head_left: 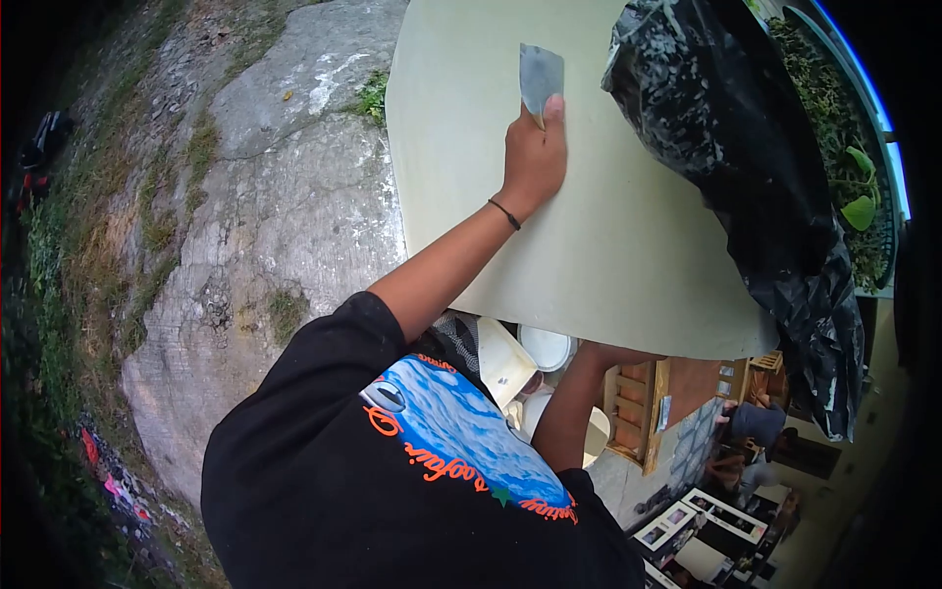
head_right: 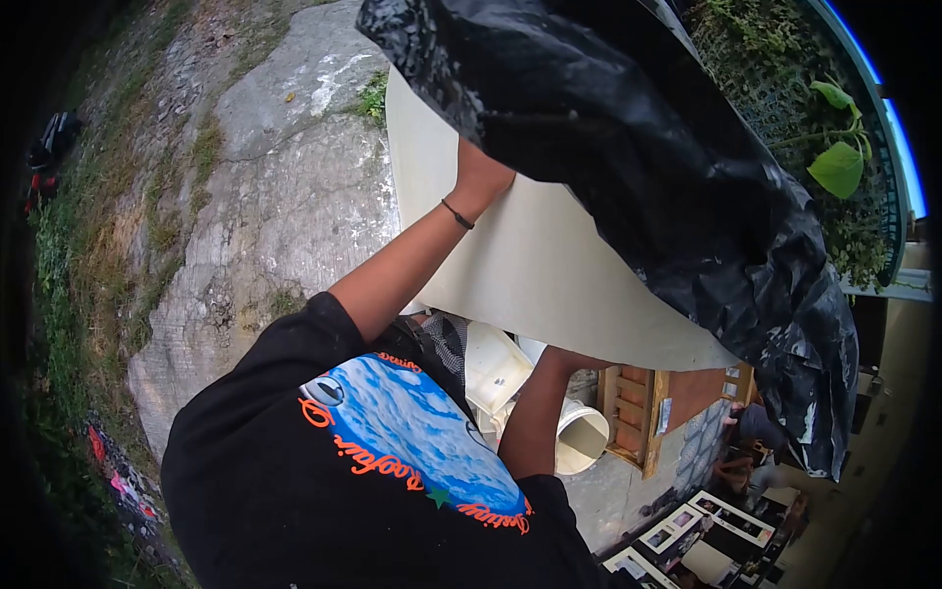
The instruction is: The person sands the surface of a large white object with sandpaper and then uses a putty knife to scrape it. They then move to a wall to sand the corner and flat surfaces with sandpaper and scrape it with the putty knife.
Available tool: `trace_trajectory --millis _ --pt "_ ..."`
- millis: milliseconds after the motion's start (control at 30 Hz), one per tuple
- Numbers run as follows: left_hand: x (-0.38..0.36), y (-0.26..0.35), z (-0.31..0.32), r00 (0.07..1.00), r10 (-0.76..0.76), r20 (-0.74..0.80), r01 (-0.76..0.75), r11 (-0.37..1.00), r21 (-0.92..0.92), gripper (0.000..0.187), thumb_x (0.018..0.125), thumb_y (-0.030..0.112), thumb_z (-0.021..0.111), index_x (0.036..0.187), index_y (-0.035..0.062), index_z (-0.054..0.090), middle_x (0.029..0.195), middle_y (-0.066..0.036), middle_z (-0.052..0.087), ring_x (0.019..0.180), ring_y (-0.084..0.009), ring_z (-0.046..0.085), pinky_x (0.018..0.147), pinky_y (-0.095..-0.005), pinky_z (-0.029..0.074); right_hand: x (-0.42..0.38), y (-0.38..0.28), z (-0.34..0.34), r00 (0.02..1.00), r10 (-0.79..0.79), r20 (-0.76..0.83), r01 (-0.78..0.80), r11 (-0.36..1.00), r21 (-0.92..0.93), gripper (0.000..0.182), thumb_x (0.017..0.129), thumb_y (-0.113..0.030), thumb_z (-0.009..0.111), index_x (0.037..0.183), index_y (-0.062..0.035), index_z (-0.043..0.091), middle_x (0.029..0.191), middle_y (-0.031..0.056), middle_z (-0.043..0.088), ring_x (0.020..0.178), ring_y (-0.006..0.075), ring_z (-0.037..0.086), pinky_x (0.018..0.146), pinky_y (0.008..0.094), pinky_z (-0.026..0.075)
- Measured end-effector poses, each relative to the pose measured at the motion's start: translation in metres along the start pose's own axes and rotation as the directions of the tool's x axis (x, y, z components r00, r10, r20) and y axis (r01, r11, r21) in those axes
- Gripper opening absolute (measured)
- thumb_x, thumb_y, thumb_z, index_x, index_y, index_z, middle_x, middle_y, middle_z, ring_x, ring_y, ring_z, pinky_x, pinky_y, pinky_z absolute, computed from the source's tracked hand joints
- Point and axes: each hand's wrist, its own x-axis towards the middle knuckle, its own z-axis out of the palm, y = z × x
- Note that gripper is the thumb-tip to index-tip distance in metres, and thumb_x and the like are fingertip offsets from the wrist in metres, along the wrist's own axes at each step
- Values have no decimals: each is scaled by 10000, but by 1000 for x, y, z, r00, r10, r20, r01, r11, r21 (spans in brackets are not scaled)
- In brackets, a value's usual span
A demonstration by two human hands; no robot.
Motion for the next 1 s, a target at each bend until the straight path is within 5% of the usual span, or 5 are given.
trace_trajectory --millis 300,433,633,833,1000 --pt "15 4 4 940 264 214 -313 919 240 516 914 257 370 1293 -72 249 1241 -280 380 1150 -416 377 939 -364 348 6 -6 -5 975 -135 177 215 780 -588 594 793 -420 557 1150 37 432 1086 196 501 1001 345 504 857 406 400" --pt "68 -36 11 905 418 74 -421 907 18 324 902 182 374 1115 -60 411 536 -152 520 484 -303 510 510 -395 396 20 -17 -7 968 210 139 -223 971 86 522 811 -351 543 1114 64 448 1070 215 507 998 340 516 834 407 406" --pt "-69 46 -20 911 288 296 -279 957 -74 445 902 157 399 1311 -4 330 1408 -173 226 1317 -350 144 1061 -388 159 26 -24 -9 809 492 322 -558 471 683 450 913 -363 338 1158 13 366 1082 153 467 978 229 495 878 351 371" --pt "18 48 -1 978 121 171 -105 989 -102 291 871 139 390 644 -40 420 509 -55 455 475 -140 348 455 -343 306 37 -43 -26 768 539 347 -550 275 789 510 909 -420 306 1154 23 358 1145 167 402 1075 245 414 916 375 322" --pt "-33 63 3 965 159 207 -110 966 -233 314 902 194 383 1021 -76 491 1029 -212 540 908 -241 515 841 -343 386 44 -55 -35 721 564 403 -530 72 845 559 900 -476 208 1231 -38 313 1205 139 380 1122 237 392 954 379 307"
